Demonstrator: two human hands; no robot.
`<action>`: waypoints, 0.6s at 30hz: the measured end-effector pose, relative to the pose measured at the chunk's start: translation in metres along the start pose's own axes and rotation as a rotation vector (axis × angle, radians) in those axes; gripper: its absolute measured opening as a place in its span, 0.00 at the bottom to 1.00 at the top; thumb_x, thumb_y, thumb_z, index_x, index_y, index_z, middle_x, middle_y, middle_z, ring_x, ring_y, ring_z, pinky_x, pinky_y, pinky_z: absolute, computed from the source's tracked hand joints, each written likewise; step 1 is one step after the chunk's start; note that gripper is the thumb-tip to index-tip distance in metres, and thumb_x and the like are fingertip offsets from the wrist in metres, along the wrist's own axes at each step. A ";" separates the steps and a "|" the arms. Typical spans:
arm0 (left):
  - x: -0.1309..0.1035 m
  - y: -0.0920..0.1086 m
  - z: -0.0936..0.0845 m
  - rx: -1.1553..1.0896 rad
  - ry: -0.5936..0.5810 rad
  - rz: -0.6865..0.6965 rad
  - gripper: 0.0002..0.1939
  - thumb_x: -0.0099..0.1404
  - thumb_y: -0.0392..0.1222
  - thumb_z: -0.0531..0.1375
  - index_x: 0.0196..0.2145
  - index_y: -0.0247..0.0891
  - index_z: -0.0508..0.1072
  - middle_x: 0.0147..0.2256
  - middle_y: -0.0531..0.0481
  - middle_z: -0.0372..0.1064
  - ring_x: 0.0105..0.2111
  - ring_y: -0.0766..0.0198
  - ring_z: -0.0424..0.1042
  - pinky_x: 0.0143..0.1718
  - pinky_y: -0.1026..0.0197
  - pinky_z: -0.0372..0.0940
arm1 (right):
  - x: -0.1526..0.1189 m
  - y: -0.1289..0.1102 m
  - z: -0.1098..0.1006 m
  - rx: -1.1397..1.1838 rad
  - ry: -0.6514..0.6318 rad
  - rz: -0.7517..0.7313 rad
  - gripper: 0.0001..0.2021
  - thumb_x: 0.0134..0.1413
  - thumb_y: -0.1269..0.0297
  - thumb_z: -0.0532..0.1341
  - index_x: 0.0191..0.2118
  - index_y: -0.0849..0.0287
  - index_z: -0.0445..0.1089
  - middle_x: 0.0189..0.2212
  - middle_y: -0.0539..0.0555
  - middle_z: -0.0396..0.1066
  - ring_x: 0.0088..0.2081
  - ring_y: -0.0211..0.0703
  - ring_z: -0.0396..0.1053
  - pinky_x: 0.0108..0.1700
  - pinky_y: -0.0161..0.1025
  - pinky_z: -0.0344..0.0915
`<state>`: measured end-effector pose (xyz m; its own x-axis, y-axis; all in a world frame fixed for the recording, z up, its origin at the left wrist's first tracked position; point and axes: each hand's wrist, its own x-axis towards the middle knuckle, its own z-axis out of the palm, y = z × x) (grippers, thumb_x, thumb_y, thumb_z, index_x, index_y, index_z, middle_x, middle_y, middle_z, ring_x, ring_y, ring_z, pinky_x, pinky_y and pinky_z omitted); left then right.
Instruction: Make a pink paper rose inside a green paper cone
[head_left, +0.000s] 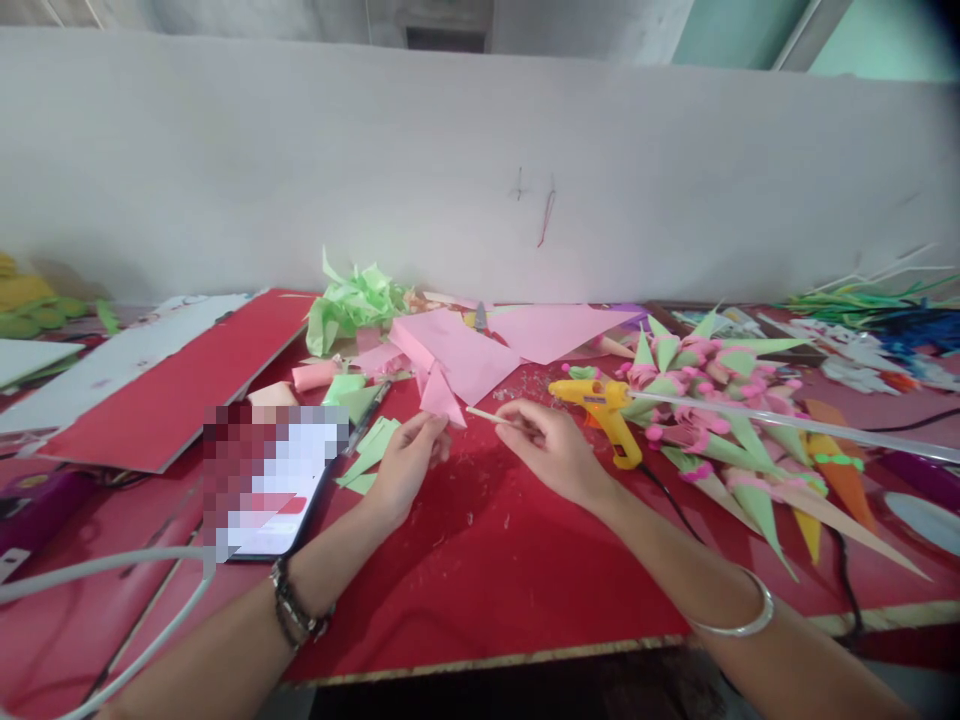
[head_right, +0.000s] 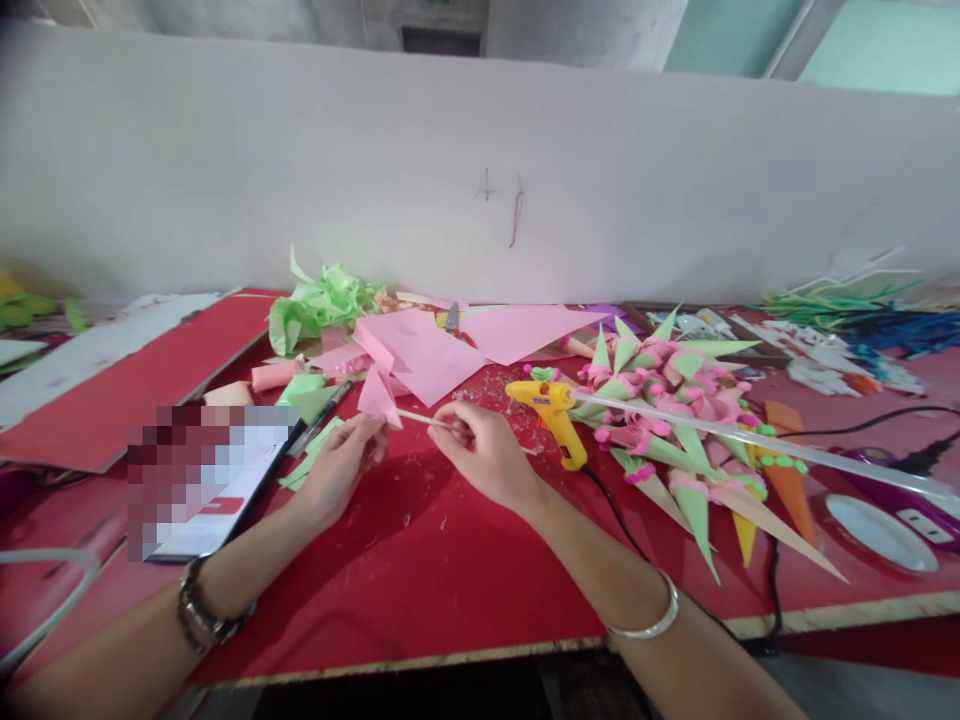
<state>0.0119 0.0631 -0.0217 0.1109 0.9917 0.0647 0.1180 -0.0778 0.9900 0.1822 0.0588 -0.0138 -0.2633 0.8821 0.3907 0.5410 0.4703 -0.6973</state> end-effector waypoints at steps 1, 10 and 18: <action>-0.002 0.000 0.002 0.043 -0.033 0.023 0.15 0.59 0.45 0.48 0.17 0.37 0.58 0.15 0.57 0.54 0.18 0.71 0.55 0.21 0.67 0.52 | 0.000 -0.001 0.001 0.037 -0.003 0.016 0.10 0.51 0.59 0.53 0.35 0.59 0.64 0.20 0.47 0.60 0.21 0.33 0.58 0.23 0.30 0.54; 0.005 0.038 -0.040 0.572 -0.346 0.387 0.11 0.57 0.42 0.52 0.23 0.35 0.70 0.23 0.53 0.68 0.25 0.69 0.63 0.28 0.69 0.55 | 0.003 0.001 0.001 -0.028 -0.006 -0.140 0.11 0.52 0.69 0.51 0.20 0.59 0.53 0.18 0.45 0.51 0.22 0.32 0.52 0.24 0.31 0.49; 0.029 0.026 -0.168 0.767 0.174 -0.071 0.15 0.52 0.48 0.58 0.35 0.36 0.70 0.30 0.57 0.69 0.33 0.66 0.65 0.34 0.70 0.54 | 0.003 0.005 0.003 -0.070 0.033 -0.150 0.13 0.53 0.68 0.49 0.20 0.58 0.47 0.18 0.45 0.48 0.21 0.32 0.49 0.23 0.31 0.48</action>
<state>-0.1474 0.1066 0.0266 -0.0709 0.9938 0.0862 0.7739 0.0002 0.6333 0.1818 0.0643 -0.0177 -0.3197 0.7999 0.5079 0.5518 0.5929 -0.5865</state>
